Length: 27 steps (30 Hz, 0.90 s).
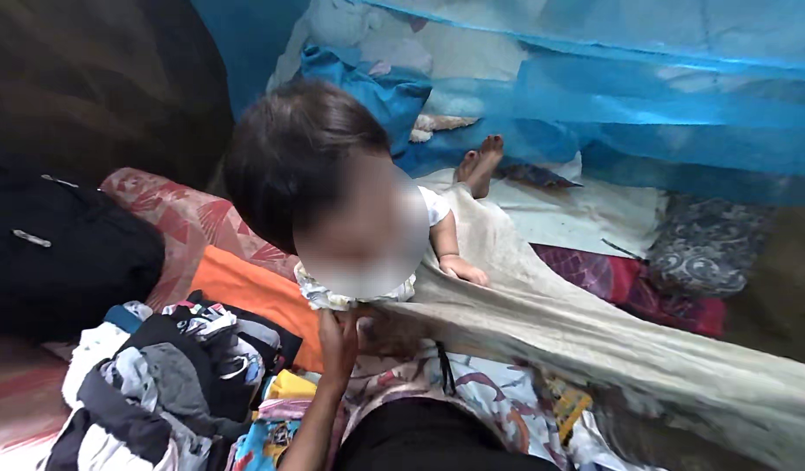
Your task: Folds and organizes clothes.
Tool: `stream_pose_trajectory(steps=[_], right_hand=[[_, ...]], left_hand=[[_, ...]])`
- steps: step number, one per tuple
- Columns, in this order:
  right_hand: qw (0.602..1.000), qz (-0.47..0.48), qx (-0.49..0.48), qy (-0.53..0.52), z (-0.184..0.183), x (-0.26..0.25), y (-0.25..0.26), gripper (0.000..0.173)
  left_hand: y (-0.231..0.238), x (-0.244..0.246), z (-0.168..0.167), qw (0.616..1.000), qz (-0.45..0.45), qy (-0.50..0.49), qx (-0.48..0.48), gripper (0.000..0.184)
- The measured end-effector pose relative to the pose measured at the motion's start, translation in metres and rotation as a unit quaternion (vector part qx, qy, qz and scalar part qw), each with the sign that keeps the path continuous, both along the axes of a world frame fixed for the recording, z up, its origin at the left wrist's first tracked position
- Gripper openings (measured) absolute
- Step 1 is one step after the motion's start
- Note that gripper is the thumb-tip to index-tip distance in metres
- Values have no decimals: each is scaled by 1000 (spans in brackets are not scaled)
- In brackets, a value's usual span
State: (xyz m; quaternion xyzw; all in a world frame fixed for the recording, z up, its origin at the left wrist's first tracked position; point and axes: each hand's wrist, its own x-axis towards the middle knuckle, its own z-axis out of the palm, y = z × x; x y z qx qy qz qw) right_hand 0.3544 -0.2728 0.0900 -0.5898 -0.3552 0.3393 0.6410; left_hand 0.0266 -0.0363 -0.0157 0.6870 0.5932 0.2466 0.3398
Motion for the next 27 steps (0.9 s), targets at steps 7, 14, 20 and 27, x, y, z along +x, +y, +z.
stream_pose_trajectory(steps=[7,14,20,27], right_hand=[[998,-7,-25,52,20,-13,30,18],[995,-18,-34,92,10,-15,21,24],[938,-13,-302,-173,-11,-9,-8,44],[886,328,-321,-73,-41,-49,-29,55]], left_hand=[[-21,31,9,926,-211,-59,-307,49],[-23,73,9,792,53,-255,-553,25],[-25,-24,47,938,-133,-119,-296,11],[-49,-86,44,934,-223,-176,-217,20]])
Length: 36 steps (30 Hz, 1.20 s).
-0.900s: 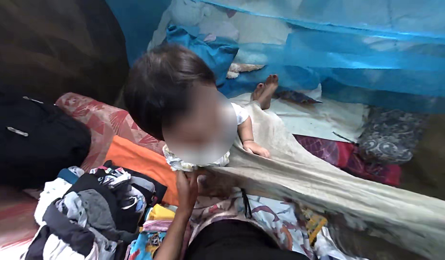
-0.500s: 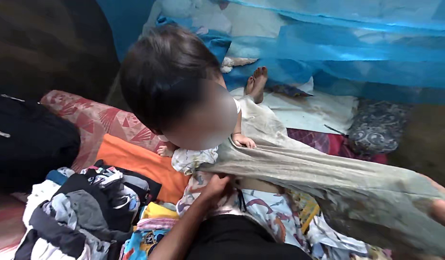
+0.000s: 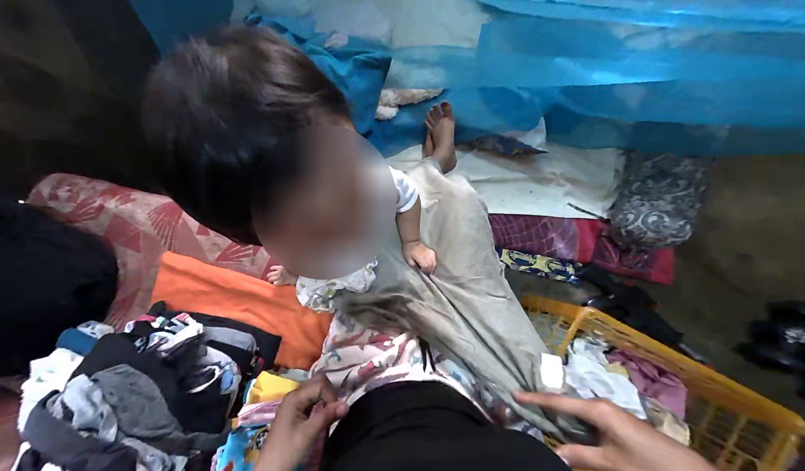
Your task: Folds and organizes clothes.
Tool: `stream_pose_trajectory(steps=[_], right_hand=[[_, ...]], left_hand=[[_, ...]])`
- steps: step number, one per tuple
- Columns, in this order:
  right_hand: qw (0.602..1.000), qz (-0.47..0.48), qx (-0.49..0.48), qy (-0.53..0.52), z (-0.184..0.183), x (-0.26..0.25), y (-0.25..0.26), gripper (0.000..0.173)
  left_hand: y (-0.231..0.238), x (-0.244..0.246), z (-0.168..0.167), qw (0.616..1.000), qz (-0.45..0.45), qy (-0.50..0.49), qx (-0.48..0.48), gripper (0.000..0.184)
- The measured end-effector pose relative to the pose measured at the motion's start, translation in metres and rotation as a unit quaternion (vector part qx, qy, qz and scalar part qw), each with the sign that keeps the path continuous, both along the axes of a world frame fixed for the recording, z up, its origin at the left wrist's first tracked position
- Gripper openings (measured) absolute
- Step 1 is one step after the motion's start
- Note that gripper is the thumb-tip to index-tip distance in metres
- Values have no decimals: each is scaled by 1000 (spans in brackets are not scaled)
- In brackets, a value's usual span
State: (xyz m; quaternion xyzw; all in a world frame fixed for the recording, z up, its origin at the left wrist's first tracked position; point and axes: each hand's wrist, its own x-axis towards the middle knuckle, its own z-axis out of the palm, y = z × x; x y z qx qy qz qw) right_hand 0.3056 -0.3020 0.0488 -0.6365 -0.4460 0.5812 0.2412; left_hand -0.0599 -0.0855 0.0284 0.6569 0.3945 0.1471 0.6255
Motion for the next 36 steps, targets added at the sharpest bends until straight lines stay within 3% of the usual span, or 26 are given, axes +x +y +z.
stream_pose_trajectory(steps=[2,5,9,16,18,20,23,27,30,33,36], right_hand=[[990,25,-134,-44,-3,-8,-1,70],[973,-9,-158,-171,-7,-17,-3,67],[925,-115,-62,-358,-9,-16,-5,39],[888,-163,-173,-395,-5,4,13,43],[874,-212,-127,-418,-2,12,19,33],[858,-243,-15,-452,2,21,19,24],[834,-247,134,-475,17,35,15,21],[840,-252,185,-443,40,41,15,48],[854,-238,214,-410,42,47,22,54],[906,-144,275,-288,51,54,23,43],[943,5,230,-240,40,55,18,28]], left_hand=[[-1,0,-5,996,11,13,85,23],[6,12,-13,945,-37,120,301,23],[15,50,-36,902,-156,138,377,27],[36,100,-85,823,-195,150,512,38],[41,109,-83,822,-193,149,514,29],[51,113,-74,837,-177,122,503,15],[62,102,-47,889,-114,71,438,18],[65,75,-15,957,16,-36,286,24],[67,65,-19,961,62,-82,258,22],[64,63,-20,954,39,-11,297,25],[58,63,-10,949,-61,167,260,32]])
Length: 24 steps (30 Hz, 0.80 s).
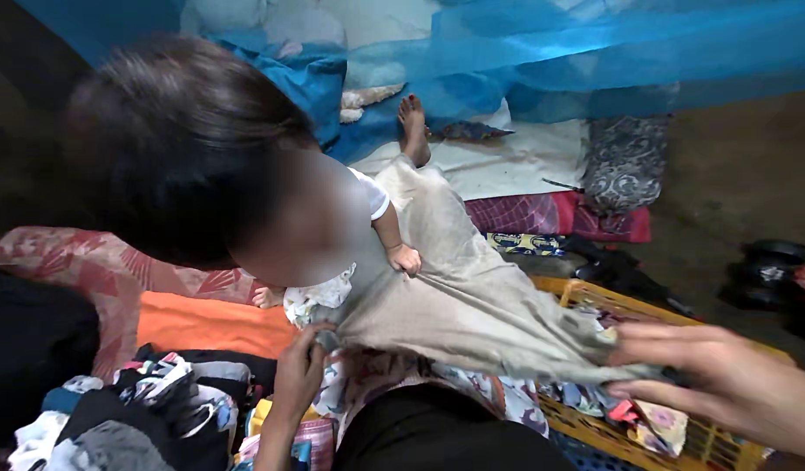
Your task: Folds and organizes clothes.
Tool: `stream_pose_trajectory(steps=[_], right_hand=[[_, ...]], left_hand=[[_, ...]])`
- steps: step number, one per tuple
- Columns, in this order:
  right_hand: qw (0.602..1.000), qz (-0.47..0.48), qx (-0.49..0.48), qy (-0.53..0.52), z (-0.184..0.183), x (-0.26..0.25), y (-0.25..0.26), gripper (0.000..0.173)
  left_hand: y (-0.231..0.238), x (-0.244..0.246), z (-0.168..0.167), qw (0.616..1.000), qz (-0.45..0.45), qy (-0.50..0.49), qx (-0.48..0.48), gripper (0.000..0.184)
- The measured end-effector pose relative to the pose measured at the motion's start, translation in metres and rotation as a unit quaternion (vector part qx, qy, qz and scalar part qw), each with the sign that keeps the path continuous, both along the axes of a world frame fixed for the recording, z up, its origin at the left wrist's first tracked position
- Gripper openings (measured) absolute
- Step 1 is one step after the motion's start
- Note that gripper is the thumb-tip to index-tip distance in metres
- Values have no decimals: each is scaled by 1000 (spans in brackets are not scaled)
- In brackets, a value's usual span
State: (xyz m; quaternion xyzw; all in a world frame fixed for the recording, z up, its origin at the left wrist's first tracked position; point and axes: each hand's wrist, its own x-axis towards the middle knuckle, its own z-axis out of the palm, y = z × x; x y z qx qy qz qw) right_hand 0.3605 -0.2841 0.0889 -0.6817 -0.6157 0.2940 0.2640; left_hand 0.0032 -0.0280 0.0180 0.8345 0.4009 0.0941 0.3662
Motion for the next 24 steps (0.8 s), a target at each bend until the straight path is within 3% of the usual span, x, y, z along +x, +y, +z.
stream_pose_trajectory(steps=[2,4,6,8,11,14,16,18,19,21,24], right_hand=[[975,15,-217,35,-13,2,0,16],[896,11,-440,64,-34,-5,11,20],[832,75,-539,107,-54,-26,16,23],[813,110,-554,140,-68,-50,8,25],[844,80,-494,191,-79,-70,-20,20],[825,75,-489,274,-69,-70,-29,18],[863,8,-416,286,-60,-63,-42,15],[941,-119,-230,217,-64,-56,-59,14],[957,-180,-138,179,-70,-53,-61,16],[953,-226,-30,199,-71,-41,-51,19],[929,-195,96,299,-64,-19,-20,15]], left_hand=[[0,5,5,985,-79,135,-76,30],[3,12,12,937,-153,278,-147,32],[8,20,26,899,-193,364,-150,33],[14,23,42,877,-218,400,-152,33],[18,24,59,833,-261,446,-199,34],[23,15,72,821,-272,441,-239,34],[28,3,75,847,-257,401,-238,37],[30,-5,69,883,-213,368,-199,48],[28,-7,64,899,-197,354,-166,55],[22,-10,53,930,-186,309,-76,57],[23,-12,33,970,-163,172,52,29]])
